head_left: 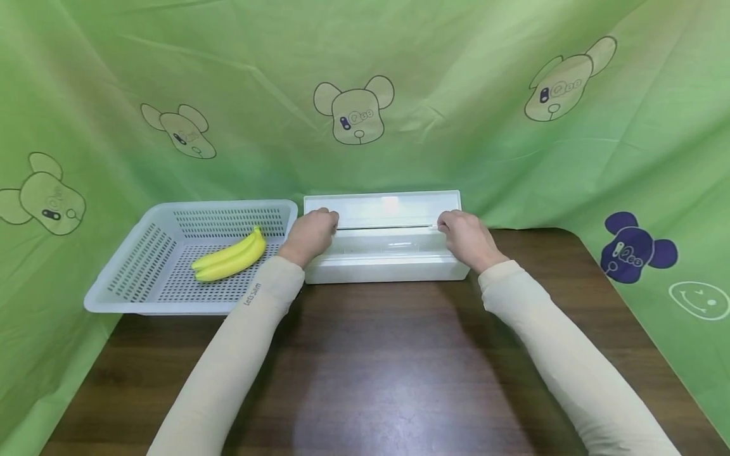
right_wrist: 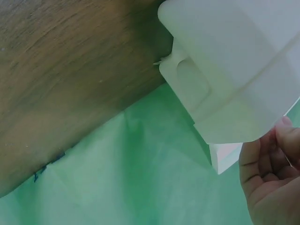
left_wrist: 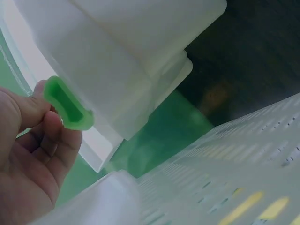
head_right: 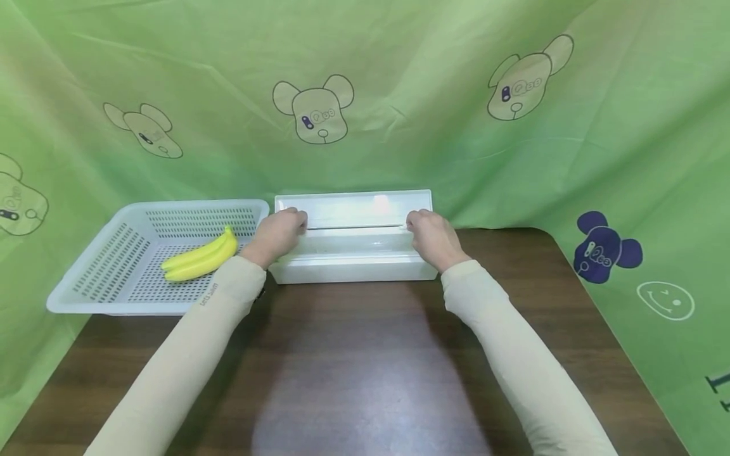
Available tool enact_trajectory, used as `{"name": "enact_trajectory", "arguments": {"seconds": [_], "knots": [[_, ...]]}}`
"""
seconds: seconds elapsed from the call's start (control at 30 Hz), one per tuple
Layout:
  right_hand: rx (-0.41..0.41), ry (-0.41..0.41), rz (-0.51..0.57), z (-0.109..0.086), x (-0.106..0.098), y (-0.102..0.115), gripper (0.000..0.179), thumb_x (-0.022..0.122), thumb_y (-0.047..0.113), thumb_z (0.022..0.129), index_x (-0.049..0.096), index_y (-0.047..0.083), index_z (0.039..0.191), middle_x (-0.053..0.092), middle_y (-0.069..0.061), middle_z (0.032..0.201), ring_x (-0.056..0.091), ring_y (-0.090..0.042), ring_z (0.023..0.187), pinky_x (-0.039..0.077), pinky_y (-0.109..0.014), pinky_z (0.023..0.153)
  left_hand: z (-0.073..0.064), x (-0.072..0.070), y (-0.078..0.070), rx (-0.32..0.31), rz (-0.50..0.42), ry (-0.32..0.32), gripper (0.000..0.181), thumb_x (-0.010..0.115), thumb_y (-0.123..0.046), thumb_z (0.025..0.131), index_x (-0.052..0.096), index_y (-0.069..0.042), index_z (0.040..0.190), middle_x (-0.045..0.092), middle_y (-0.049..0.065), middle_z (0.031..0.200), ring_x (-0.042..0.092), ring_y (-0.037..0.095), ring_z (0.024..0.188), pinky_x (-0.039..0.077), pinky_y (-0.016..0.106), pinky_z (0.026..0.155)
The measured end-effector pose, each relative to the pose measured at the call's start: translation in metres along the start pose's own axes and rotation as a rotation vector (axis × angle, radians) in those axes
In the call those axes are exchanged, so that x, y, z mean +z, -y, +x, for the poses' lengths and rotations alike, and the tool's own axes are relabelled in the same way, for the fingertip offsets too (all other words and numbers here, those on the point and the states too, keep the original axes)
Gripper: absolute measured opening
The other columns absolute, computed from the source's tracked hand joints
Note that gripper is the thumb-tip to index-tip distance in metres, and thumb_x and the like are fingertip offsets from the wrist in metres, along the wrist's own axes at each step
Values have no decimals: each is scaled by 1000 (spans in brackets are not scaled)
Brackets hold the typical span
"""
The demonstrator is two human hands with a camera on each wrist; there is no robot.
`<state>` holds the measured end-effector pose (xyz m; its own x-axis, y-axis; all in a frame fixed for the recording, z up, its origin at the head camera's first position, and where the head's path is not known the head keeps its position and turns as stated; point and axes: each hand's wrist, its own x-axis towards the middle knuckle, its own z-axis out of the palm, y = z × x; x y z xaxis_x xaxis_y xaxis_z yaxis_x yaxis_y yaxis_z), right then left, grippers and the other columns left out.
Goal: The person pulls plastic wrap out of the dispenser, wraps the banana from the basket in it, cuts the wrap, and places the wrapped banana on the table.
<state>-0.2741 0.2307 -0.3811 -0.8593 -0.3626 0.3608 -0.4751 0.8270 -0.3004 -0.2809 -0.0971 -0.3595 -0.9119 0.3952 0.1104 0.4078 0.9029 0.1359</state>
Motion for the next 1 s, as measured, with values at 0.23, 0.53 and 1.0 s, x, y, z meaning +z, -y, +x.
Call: {"name": "enact_trajectory", "arguments": {"seconds": [0.23,0.53,1.0], "knots": [[-64,-57,-17,2,-3,-2,4,62,-5,96,63,-7,94,63,-19,86,61,-36,79,52,-49,73,-1,-5,-1,-5,12,-38,13,59,1,95,68,-7,88,63,9,87,62,26,81,54,41,68],[-54,-67,-10,5,-11,1,4,64,-4,95,63,-7,92,63,-18,87,61,-36,80,51,-49,74,-3,-14,-5,-68,-20,-72,18,56,6,91,66,-8,85,60,7,85,58,23,76,52,40,64],[-69,-65,-22,7,-16,2,6,64,-8,92,63,-3,89,63,-18,85,61,-37,78,51,-50,74,0,-32,-28,-293,-52,1,20,56,1,90,60,-10,73,68,8,84,66,27,78,55,46,64]]}}
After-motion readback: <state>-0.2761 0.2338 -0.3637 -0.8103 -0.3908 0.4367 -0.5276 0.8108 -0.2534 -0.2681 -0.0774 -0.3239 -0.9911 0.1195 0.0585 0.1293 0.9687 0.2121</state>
